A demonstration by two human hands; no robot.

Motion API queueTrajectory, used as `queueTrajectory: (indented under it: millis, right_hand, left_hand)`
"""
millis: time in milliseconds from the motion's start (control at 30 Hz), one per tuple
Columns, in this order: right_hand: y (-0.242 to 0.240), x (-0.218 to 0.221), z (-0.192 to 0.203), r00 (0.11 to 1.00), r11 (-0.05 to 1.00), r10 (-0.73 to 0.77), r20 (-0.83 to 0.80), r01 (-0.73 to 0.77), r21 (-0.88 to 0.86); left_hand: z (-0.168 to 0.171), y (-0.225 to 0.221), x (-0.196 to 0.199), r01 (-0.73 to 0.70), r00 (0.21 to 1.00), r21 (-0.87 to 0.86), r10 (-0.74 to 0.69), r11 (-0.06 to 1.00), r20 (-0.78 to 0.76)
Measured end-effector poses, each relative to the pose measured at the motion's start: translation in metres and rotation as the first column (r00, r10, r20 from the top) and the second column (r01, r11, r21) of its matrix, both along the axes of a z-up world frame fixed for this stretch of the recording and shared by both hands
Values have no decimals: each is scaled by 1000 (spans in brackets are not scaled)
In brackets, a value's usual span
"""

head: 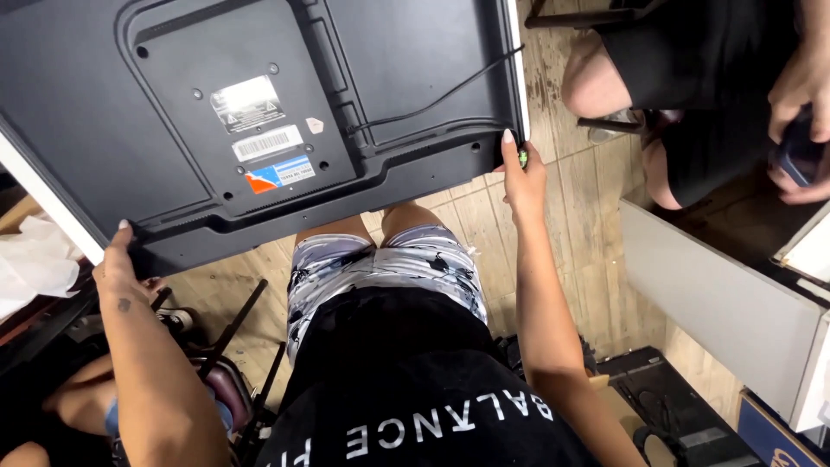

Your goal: Disassembling a television by removing screws from the back panel and prying the casing open to access internal components.

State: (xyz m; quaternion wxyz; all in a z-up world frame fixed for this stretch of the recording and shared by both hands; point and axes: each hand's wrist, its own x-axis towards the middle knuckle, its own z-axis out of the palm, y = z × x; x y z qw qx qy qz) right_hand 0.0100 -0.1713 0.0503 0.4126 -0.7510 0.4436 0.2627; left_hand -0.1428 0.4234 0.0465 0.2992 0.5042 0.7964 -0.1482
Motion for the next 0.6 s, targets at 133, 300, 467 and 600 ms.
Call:
queueTrajectory:
  millis: [133,300,467,600]
  right_hand:
    - [7,8,-11,996,996,70,63,-66,-64]
    - [18,22,6,961,947,269,-60,-275,-167]
    - [30,35,17,947,938,281,-157,-305,-162]
    - [34,38,13,925,921,289,-245,-339,-194]
  left_hand:
    - [-7,10,-9,34,999,15,-34,999,-5]
    - [-9,14,-19,109,989,-3,-108,994,99]
    - [5,4,-9,125,989,-9,-124,992,79]
    - [11,1,-9,149,978,-10,-146,989,148]
